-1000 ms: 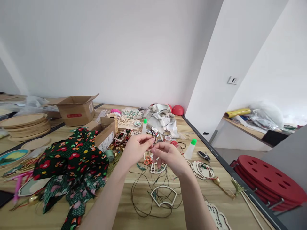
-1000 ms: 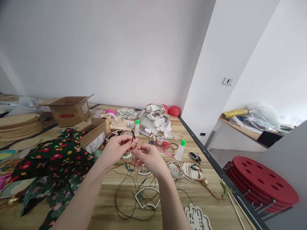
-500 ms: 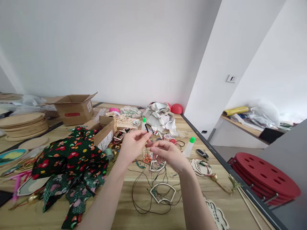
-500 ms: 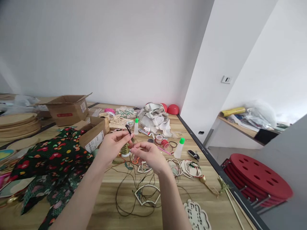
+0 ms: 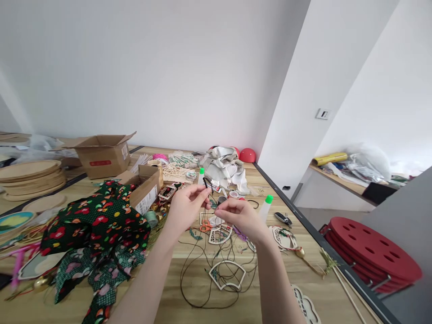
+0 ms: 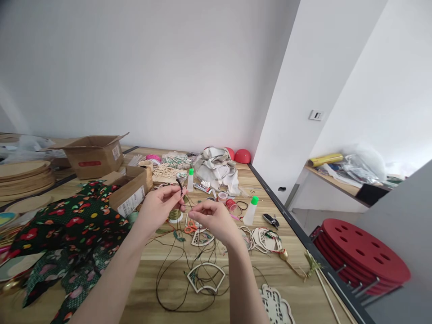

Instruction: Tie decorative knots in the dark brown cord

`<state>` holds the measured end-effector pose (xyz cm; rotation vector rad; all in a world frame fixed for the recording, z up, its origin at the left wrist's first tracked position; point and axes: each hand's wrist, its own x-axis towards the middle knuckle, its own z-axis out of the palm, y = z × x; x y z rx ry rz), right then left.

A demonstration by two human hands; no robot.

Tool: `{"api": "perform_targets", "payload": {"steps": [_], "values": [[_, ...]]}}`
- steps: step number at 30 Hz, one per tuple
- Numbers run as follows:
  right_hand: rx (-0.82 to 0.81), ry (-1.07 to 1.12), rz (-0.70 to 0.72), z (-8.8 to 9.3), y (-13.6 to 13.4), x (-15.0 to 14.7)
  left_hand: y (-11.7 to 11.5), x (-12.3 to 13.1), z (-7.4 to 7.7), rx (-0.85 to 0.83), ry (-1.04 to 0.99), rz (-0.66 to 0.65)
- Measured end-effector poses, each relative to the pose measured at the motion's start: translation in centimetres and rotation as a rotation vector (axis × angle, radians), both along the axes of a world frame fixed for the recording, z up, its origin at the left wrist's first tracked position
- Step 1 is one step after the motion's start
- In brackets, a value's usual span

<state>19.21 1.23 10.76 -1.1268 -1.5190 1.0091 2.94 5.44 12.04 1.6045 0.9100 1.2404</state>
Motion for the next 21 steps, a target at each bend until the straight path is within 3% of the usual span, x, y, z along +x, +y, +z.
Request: {"api": "perform_targets", "payload": {"steps": [3,6,12,21], "values": [[0.085,-0.157,-0.222,-0.4,0.4,-0.5,-0.1,0.1,0.0,-0.062,-0.038,-0.094],[0.079,-0.076,-0.317,-0.8,0.8,-1.2,-0.2,0.2,0.0,-0.11,-0.064,-0.171],[-0.032,0.363,-0.155,-0.5,1.0,-2.1,-0.1,0.4,0.0,-0.11,-0.02,-0.169],[-0.033,0.512,-0.124,-0.9,1.2,-1.8,0.1,0.6,-0.7,0.068,0.195,0.007]]}}
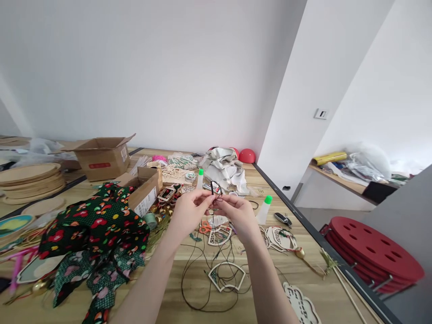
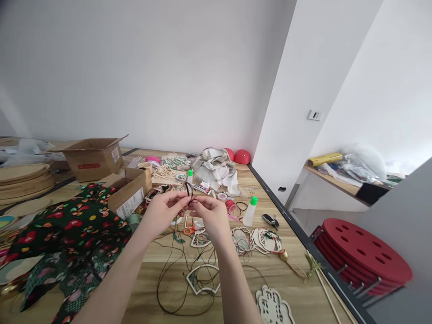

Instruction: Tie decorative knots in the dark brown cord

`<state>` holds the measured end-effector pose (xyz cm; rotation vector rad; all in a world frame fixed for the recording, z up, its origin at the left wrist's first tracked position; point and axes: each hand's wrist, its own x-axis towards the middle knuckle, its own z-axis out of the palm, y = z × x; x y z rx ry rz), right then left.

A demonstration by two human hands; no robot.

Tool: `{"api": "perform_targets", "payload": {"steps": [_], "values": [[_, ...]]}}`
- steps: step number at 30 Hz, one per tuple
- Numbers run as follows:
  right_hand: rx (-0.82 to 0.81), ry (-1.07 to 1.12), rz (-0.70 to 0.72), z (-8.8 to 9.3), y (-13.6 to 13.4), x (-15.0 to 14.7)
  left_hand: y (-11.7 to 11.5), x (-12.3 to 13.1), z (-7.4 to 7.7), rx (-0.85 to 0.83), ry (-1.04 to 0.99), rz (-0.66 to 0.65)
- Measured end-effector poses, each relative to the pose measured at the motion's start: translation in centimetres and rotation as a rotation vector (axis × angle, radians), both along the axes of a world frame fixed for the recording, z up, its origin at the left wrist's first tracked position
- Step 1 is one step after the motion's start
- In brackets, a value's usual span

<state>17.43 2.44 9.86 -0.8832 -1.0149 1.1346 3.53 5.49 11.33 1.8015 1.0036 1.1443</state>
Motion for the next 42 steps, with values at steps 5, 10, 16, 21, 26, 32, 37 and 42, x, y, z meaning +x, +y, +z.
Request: {"api": "perform_targets", "payload": {"steps": [5,10,16,21,26,32,37,42], "values": [[-0.026,0.114,0.114,0.4,-0.3,0.5,-0.4,0.1,0.2,0.11,0.113,0.099],[-0.078,0.126,0.226,0.9,-0.8,0.8,-0.7,-0.1,0.4,0.192,0.176,0.134],[-0.081,0.0,0.046,0.5,-0.3,0.3,-0.7,0.2,0.5,0.2,0.158,0.06],[-0.065,-0.062,0.024,0.3,-0.2,0.5,-0.8,0.4,0.6,0.166,0.15,0.024],[-0.027,-0.146,-0.013,-0.1,0.1,0.5,-0.9,0.4,0.5,0.248,0.209,0.052],[-0.023,-0.163,-0.031,0.1,0.2,0.7,-0.9,0.2,0.3,0.383,0.243,0.056],[-0.002,-0.189,-0.061,0.1,0.2,0.7,-1.0,0.2,0.2,0.436,0.292,0.085],[0.025,-0.258,-0.109,-0.3,0.4,0.7,-1.2,0.1,0.1,0.585,0.449,0.165]]}}
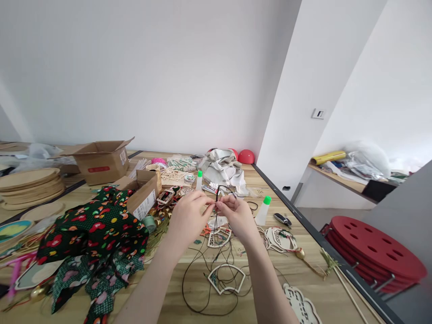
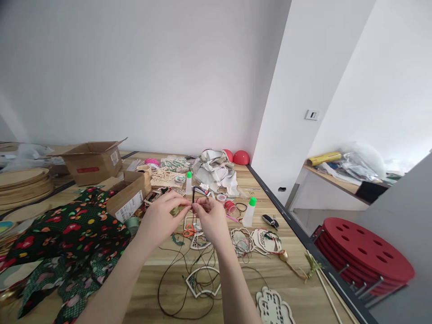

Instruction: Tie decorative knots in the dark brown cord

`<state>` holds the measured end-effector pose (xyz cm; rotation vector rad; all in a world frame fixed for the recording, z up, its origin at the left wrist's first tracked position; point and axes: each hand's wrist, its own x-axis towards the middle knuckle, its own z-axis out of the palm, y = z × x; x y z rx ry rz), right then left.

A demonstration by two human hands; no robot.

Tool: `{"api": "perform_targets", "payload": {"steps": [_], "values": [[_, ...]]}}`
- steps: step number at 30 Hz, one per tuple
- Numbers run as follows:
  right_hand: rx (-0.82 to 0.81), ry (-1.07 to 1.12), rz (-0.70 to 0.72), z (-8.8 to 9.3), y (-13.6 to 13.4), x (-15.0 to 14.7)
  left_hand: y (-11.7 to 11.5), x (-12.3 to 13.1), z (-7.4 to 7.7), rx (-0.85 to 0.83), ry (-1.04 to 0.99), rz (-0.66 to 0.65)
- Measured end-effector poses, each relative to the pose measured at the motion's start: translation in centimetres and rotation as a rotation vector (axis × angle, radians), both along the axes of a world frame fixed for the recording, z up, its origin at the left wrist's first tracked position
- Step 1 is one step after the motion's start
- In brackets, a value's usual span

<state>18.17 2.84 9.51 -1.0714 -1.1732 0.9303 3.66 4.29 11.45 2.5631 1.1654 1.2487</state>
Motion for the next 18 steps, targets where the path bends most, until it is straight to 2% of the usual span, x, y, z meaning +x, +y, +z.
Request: {"api": "perform_targets", "payload": {"steps": [5,11,14,18], "values": [[0.008,-0.084,-0.052,-0.55,0.38,0.01,-0.18,0.08,0.12,0.113,0.215,0.107],[-0.035,0.01,0.025,-0.35,0.34,-0.13,-0.13,0.02,0.16,0.041,0.159,0.05],[-0.023,-0.079,-0.001,-0.35,0.31,-0.11,0.01,-0.19,0.05,-0.038,0.128,0.02],[0.004,-0.333,-0.108,-0.45,0.11,-0.28,0.25,-0.4,-0.13,-0.112,0.165,0.038]]}}
